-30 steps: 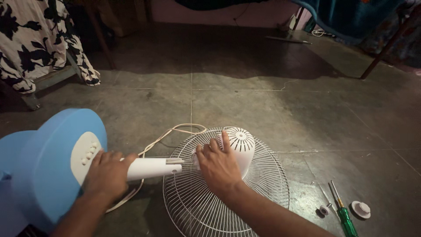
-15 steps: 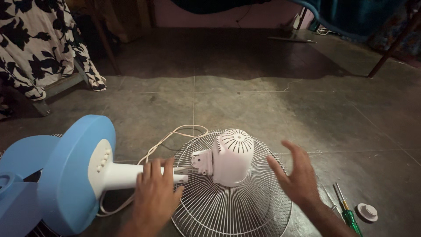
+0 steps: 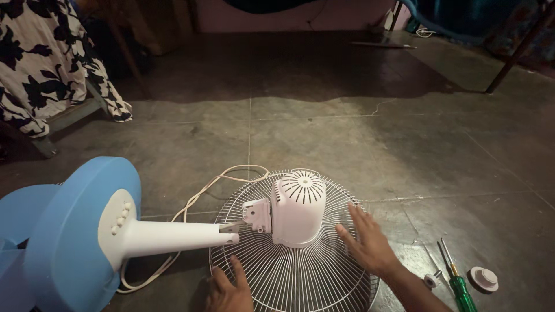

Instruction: The person disassembles a standing electric fan by removing the front grille, unscrewing the motor housing, and detaching the motor cover. They use a screwdriver to loosen screws and set the removed parts aside.

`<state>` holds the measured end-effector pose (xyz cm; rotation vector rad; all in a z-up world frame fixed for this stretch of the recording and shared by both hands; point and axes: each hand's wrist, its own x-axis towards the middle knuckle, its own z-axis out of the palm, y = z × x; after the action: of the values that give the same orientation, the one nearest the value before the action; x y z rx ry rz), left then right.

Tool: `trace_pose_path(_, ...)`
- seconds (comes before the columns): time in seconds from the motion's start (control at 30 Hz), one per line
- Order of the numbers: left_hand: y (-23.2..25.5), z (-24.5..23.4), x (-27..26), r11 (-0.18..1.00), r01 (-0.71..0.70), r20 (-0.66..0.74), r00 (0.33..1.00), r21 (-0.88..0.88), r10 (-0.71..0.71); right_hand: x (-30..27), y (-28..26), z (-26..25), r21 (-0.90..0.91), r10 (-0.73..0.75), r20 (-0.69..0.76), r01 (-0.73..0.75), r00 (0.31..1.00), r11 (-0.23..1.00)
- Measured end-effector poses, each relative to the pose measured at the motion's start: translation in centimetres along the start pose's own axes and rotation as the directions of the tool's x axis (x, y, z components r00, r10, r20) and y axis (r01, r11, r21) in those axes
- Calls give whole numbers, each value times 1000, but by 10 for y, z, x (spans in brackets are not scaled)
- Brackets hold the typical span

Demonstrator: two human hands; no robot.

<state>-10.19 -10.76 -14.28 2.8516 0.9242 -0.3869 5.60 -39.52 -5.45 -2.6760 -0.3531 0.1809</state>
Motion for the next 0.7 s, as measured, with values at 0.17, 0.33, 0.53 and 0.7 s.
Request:
trace_pose_path(0.17,6,3,1,997,44,-141,989,58,-35,-3,1,15,-238,-20,-1,20,1000,971)
trace_pose_path(0.33,-17,-55,-1,987,-159,268,950,-18,158,-7,-8,14,-249,62,57,-46,996,968)
trace_pose_path(0.53,-10,-113,-29,986,-117,362,920,-117,152,-21,-19,10,-253,31,10,-28,999,967)
trace_pose_path(0.7,-18,-132,-34,974,-135,317,930,-180,187,-36,-30,6,-236,94,33,-84,995,968)
